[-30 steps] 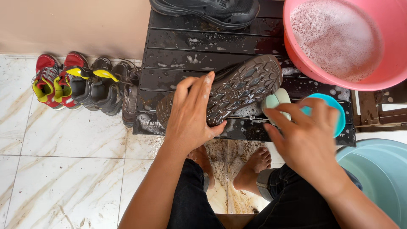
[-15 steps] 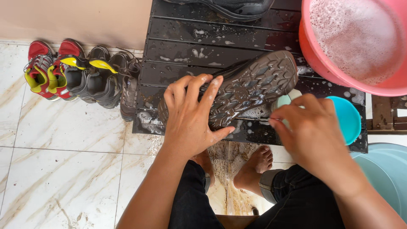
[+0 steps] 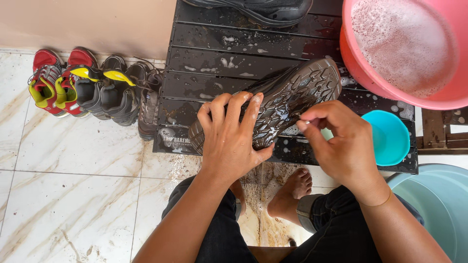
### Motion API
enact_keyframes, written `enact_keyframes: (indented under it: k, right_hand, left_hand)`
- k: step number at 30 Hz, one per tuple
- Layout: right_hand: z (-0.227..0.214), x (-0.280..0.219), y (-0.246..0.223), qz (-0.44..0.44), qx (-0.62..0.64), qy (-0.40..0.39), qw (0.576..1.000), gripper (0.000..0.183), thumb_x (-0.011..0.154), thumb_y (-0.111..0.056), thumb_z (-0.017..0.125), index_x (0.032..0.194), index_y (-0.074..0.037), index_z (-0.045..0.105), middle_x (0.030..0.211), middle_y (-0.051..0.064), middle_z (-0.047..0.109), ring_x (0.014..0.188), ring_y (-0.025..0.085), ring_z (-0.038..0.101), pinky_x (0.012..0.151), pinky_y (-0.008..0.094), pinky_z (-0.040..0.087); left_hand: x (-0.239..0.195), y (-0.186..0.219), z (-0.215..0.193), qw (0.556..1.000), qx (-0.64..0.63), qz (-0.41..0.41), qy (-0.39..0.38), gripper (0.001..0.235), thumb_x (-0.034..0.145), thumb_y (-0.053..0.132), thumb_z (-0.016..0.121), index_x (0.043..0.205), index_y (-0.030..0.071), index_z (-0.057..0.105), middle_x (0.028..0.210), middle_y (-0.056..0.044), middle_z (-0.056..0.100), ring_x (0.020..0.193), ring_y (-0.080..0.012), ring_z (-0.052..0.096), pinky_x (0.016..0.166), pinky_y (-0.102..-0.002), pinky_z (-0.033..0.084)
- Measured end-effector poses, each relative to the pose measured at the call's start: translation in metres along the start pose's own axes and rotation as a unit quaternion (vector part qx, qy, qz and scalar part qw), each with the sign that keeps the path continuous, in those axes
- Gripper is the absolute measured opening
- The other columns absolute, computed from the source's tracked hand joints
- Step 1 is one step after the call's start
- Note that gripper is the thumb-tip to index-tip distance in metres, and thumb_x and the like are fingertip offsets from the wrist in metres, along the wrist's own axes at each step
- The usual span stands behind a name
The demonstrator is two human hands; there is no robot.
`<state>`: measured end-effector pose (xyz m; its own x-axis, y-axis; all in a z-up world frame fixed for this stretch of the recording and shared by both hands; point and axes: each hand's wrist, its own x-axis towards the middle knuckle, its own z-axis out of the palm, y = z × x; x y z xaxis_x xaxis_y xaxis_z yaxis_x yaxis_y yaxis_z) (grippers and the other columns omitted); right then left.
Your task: The person scrubs a black shoe with a soapy sponge, then rinses it with water from a small cup. They use a toothpick to clean the shoe's sole treads, repeating the rinsing and scrubbing process.
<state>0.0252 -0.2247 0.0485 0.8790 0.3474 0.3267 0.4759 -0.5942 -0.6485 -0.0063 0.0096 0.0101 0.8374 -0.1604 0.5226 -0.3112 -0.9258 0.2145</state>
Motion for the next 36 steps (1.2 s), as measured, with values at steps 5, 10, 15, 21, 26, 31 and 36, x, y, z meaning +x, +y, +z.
enact_keyframes:
  k: [5, 10, 15, 21, 26, 31, 36]
  right_hand:
    - [0.010, -0.013, 0.024, 0.149, 0.214, 0.031, 0.965, 0.013, 0.106, 0.000, 0.080, 0.116, -0.004, 0.071, 0.118, 0.013, 0.081, 0.098, 0.015, 0.076, 0.088, 0.025, 0.063]
    - [0.003, -0.012, 0.018, 0.161, 0.246, 0.027, 0.955, 0.008, 0.109, -0.005, 0.076, 0.114, -0.002, 0.071, 0.115, 0.017, 0.083, 0.093, 0.015, 0.078, 0.077, 0.024, 0.066]
    - [-0.003, -0.020, 0.007, 0.084, -0.005, -0.045, 0.995, 0.011, 0.109, -0.012, 0.077, 0.106, -0.011, 0.066, 0.127, 0.003, 0.088, 0.088, 0.009, 0.078, 0.079, 0.027, 0.058]
    - [0.032, -0.024, 0.030, 0.037, -0.060, -0.110, 0.991, 0.005, 0.109, -0.010, 0.071, 0.114, -0.008, 0.070, 0.097, 0.007, 0.075, 0.082, 0.028, 0.069, 0.074, 0.042, 0.052]
    - [0.011, -0.019, 0.002, 0.073, 0.052, 0.030, 0.996, 0.008, 0.112, -0.011, 0.076, 0.116, -0.007, 0.071, 0.116, 0.008, 0.084, 0.087, 0.015, 0.075, 0.083, 0.030, 0.059]
    - [0.025, -0.016, 0.013, 0.036, 0.035, 0.089, 0.995, 0.003, 0.111, -0.010, 0.084, 0.111, -0.010, 0.081, 0.114, 0.006, 0.085, 0.100, 0.013, 0.077, 0.093, 0.029, 0.057]
    - [0.035, -0.018, 0.015, 0.049, 0.027, 0.085, 0.995, 0.007, 0.110, -0.011, 0.083, 0.115, -0.007, 0.081, 0.116, 0.005, 0.084, 0.110, 0.017, 0.081, 0.095, 0.030, 0.061]
  left_hand:
    - [0.000, 0.001, 0.001, 1.000, 0.001, -0.008, -0.003, 0.107, 0.062, 0.059, 0.105, 0.148, 0.012, 0.063, 0.143, -0.009, 0.061, 0.128, -0.0370, 0.056, 0.101, -0.060, 0.043]
    - [0.000, -0.002, 0.002, 1.000, -0.005, -0.017, 0.000, 0.108, 0.060, 0.061, 0.103, 0.148, 0.012, 0.065, 0.142, -0.009, 0.062, 0.128, -0.0370, 0.056, 0.101, -0.061, 0.043]
    - [0.001, -0.004, 0.003, 1.000, 0.002, -0.017, 0.008, 0.113, 0.059, 0.064, 0.107, 0.149, 0.013, 0.062, 0.141, -0.007, 0.060, 0.129, -0.0347, 0.056, 0.100, -0.057, 0.041]
    - [0.001, -0.004, 0.004, 1.000, 0.002, -0.023, 0.004, 0.109, 0.062, 0.065, 0.104, 0.149, 0.013, 0.065, 0.142, -0.008, 0.061, 0.129, -0.0358, 0.056, 0.100, -0.058, 0.042]
    - [0.000, -0.001, 0.003, 1.000, -0.002, -0.026, -0.003, 0.112, 0.060, 0.062, 0.106, 0.150, 0.012, 0.063, 0.142, -0.009, 0.060, 0.130, -0.0361, 0.054, 0.102, -0.058, 0.041]
    - [0.000, 0.009, 0.008, 0.999, 0.013, -0.028, -0.016, 0.115, 0.062, 0.068, 0.108, 0.152, 0.014, 0.061, 0.145, -0.009, 0.058, 0.132, -0.0359, 0.054, 0.106, -0.060, 0.041]
    - [0.000, 0.012, 0.004, 0.997, 0.046, -0.038, -0.054, 0.120, 0.065, 0.072, 0.101, 0.160, 0.012, 0.058, 0.149, -0.010, 0.056, 0.136, -0.0362, 0.051, 0.108, -0.060, 0.041]
